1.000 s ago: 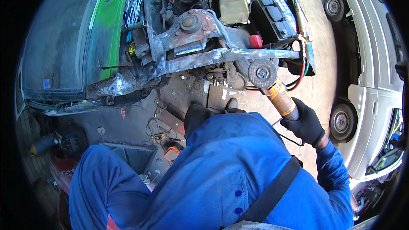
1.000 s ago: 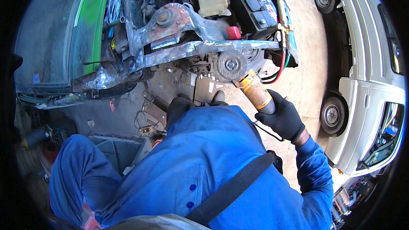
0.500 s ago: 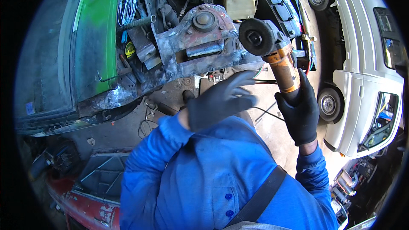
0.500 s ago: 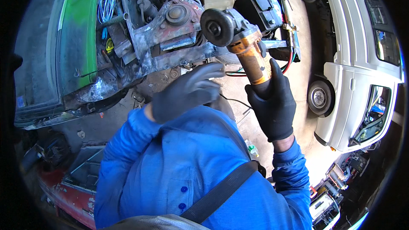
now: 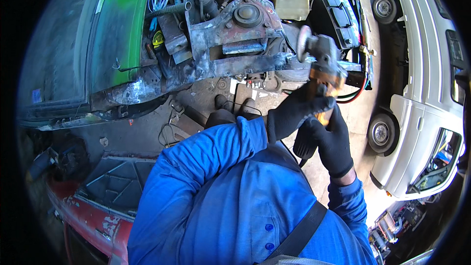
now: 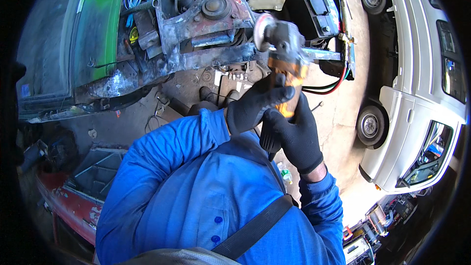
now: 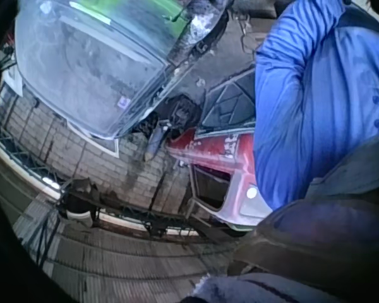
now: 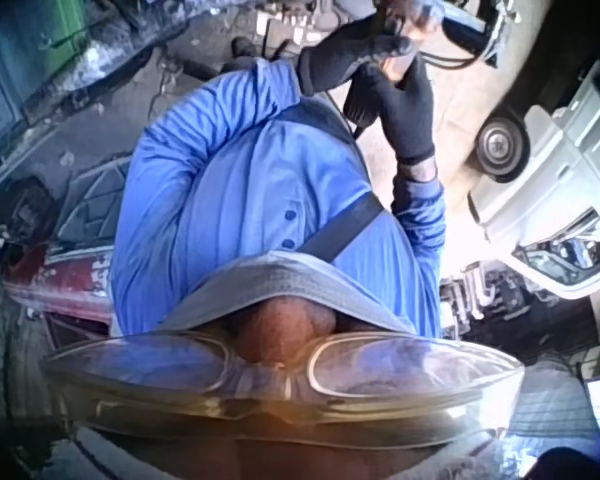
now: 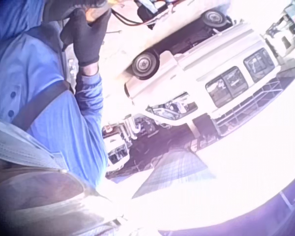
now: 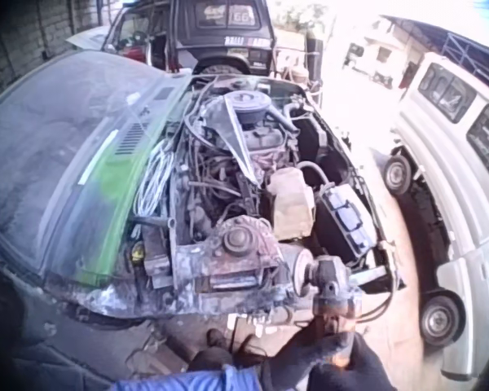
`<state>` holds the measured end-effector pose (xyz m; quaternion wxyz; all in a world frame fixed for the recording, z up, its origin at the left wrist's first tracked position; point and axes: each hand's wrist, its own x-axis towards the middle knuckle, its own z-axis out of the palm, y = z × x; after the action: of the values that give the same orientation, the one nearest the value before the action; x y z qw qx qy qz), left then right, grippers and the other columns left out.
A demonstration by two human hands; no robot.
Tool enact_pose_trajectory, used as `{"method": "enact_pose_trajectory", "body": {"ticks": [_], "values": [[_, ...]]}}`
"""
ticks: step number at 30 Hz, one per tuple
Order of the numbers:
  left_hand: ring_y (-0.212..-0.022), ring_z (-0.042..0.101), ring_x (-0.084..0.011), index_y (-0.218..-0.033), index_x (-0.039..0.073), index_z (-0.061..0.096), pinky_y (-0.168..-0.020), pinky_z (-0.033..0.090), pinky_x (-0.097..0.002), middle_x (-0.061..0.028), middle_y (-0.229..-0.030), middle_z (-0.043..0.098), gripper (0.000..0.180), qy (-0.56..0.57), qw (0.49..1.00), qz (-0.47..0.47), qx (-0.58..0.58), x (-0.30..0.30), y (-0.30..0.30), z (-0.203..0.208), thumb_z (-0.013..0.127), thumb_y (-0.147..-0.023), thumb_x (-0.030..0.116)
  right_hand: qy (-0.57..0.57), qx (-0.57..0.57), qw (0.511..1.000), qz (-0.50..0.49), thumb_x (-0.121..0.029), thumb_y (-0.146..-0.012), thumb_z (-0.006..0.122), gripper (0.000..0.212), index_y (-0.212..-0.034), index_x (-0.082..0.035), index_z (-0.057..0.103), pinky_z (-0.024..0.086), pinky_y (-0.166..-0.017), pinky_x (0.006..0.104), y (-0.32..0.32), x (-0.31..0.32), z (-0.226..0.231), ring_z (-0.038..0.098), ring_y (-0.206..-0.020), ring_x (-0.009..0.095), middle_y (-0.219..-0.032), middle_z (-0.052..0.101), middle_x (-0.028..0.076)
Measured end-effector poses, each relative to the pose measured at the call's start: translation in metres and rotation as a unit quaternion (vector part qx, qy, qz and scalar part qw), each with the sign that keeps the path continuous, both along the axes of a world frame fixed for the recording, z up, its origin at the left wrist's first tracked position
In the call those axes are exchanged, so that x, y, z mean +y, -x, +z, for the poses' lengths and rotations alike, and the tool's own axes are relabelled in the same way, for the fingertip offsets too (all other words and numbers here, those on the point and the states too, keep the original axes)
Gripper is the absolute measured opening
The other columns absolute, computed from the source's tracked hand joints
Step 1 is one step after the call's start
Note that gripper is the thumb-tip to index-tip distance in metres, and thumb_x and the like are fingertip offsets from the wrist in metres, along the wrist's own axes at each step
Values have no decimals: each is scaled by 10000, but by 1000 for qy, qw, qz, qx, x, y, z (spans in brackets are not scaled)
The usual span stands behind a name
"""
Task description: The person uses an angle grinder to grind a metal section of a car's front frame, then switches to a welding torch to weld the same area. The person handles the grinder and welding torch with both hands while working on the exposed frame.
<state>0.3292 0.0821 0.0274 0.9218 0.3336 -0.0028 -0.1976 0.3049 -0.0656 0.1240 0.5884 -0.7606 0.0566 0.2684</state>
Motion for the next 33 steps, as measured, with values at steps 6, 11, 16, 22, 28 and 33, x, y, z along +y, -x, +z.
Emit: {"method": "enact_pose_trajectory", "body": {"ticks": [6,11,16,22,28,33], "values": [[-1543,489,-290,-1698,3,358,-1286,386,-413,-201,-1640,522,908,-142,978,-51,-141,-14,3,-10,580,-1116,663,-21,-33,998,-49,-178,-994,829,569,-1488,-25,591,572,-950,322,-5,-23,2,692,-1069,125,-1242,723,40],[-1436,588,-322,-1654,-2,402,-1224,445,-429,-226,-1532,608,870,-220,962,-54,-152,-9,15,1,450,-1147,703,25,-78,996,-42,-181,-950,819,576,-1457,-18,600,583,-941,329,-16,-20,-2,705,-1069,142,-1245,733,62],[-1307,697,-226,-1661,62,424,-1090,586,-381,-123,-1469,666,786,-41,989,-127,59,6,14,13,537,-1146,645,64,-105,990,-62,-187,-982,788,583,-1490,1,570,600,-973,356,-10,6,-6,713,-1126,170,-1283,723,93],[-1347,651,-211,-1690,100,371,-1109,564,-406,-116,-1519,609,763,133,980,-114,92,8,16,18,575,-1149,597,146,-87,984,-49,-284,-1001,763,511,-1396,17,646,584,-945,346,-26,19,15,709,-1085,169,-1242,732,93],[-1541,462,-299,-1711,42,249,-1267,404,-411,-198,-1648,446,895,-51,990,-38,-126,18,12,9,639,-1114,582,85,-22,990,-112,-293,-1018,739,504,-1419,0,651,561,-957,328,-31,34,14,697,-1084,142,-1229,734,71],[-1570,481,-361,-1749,19,150,-1267,420,-436,-260,-1686,439,1163,-159,966,-48,-196,31,16,4,728,-1009,704,42,-64,989,-127,-374,-1105,697,496,-1433,-4,649,575,-935,324,-23,44,6,705,-1055,138,-1207,732,62]]}}
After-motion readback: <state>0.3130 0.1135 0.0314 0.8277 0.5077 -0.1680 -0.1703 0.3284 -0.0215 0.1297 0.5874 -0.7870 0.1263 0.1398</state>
